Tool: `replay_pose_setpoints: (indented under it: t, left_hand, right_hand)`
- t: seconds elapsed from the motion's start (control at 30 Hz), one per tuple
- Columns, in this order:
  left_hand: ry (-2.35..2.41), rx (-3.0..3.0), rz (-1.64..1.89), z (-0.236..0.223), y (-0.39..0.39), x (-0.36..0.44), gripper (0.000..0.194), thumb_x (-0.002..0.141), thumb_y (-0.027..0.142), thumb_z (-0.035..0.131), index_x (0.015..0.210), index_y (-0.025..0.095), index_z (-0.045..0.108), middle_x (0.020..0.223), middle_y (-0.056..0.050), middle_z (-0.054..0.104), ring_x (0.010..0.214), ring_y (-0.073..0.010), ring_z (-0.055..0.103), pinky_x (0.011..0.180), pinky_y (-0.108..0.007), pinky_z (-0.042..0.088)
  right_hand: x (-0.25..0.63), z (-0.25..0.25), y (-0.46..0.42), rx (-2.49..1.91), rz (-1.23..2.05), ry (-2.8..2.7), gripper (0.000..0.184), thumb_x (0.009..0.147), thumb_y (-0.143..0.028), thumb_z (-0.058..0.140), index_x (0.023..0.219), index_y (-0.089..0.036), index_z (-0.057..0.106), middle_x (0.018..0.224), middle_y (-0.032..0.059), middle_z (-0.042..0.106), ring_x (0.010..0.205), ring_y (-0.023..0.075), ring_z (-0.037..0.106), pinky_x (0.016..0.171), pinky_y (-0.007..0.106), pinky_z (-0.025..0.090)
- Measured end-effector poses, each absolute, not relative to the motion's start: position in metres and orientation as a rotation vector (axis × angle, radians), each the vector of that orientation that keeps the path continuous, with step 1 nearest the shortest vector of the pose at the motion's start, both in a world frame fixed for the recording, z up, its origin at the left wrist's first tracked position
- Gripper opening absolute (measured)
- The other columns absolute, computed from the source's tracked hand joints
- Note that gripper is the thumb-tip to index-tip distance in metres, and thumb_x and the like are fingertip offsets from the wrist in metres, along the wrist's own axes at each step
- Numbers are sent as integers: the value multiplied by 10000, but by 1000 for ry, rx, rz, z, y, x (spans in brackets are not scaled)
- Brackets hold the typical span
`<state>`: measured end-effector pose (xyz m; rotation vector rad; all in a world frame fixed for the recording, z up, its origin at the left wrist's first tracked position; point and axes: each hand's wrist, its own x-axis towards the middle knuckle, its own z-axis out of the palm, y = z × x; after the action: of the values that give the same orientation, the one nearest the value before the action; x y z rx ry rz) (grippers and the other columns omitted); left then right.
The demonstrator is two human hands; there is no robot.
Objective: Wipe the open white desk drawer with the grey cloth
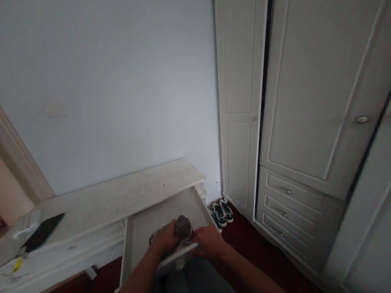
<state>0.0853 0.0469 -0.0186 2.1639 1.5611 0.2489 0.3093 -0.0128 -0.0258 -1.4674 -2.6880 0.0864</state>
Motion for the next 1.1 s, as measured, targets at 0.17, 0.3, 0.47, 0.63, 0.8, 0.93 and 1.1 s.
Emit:
replay_pose_setpoints:
  t: [0.17,0.3,0.47,0.63,0.8,0.93,1.1]
  left_hand:
    - [1388,2331,197,-11,34,103,591,784,528,720,1311,275,633,1377,-112,677,1268,-327,626,1087,-411,447]
    - [1252,2375,215,-6,26,67,578,858,480,638,1408,309,583,1476,-69,617,1335,-293,566,1142,-407,420]
    - [1275,2436,277,4,6,23,445,911,255,525,1339,318,628,1441,-52,618,1290,-245,575,1121,-386,438]
    - [1669,2583,277,16,-18,2,308,971,181,419,1081,231,701,1219,-111,643,1080,-246,629,978,-387,486]
    - [1576,2521,524,5,-30,-13,285,1039,264,387,1074,219,666,1150,-92,630,1002,-208,643,936,-344,507]
    - [1505,2518,586,0,-34,-16,317,1064,299,353,1022,218,657,1112,-96,651,1008,-214,647,954,-368,506]
    - [1402,2544,509,1,-38,-13,372,1080,430,345,1000,241,655,1068,-68,673,993,-209,660,916,-355,501]
  right_hand:
    - [314,-16,-17,-1402,206,-2574,530,877,-739,620,1076,-254,695,1069,65,726,1041,271,664,857,333,478]
    - [303,3,-11,-1289,403,-2394,527,943,-641,612,1336,-291,573,1251,64,598,1112,228,616,963,323,458]
    - [251,9,24,-1375,501,-2590,787,709,-649,835,1391,-331,604,1352,115,517,1172,337,606,1027,477,485]
    - [186,2,48,-1363,229,-2845,768,630,-592,880,1280,-229,693,1383,193,527,1243,456,555,942,580,545]
    - [181,1,58,-1190,74,-2905,689,659,-416,874,1308,-308,670,1466,138,493,1242,418,561,892,542,584]
    - [226,7,71,-1565,111,-2620,618,752,-316,798,1349,-334,637,1579,131,386,1269,372,563,952,512,553]
    - [274,11,86,-1882,93,-2386,574,850,-245,666,1417,-198,589,1548,266,379,1257,410,582,945,543,523]
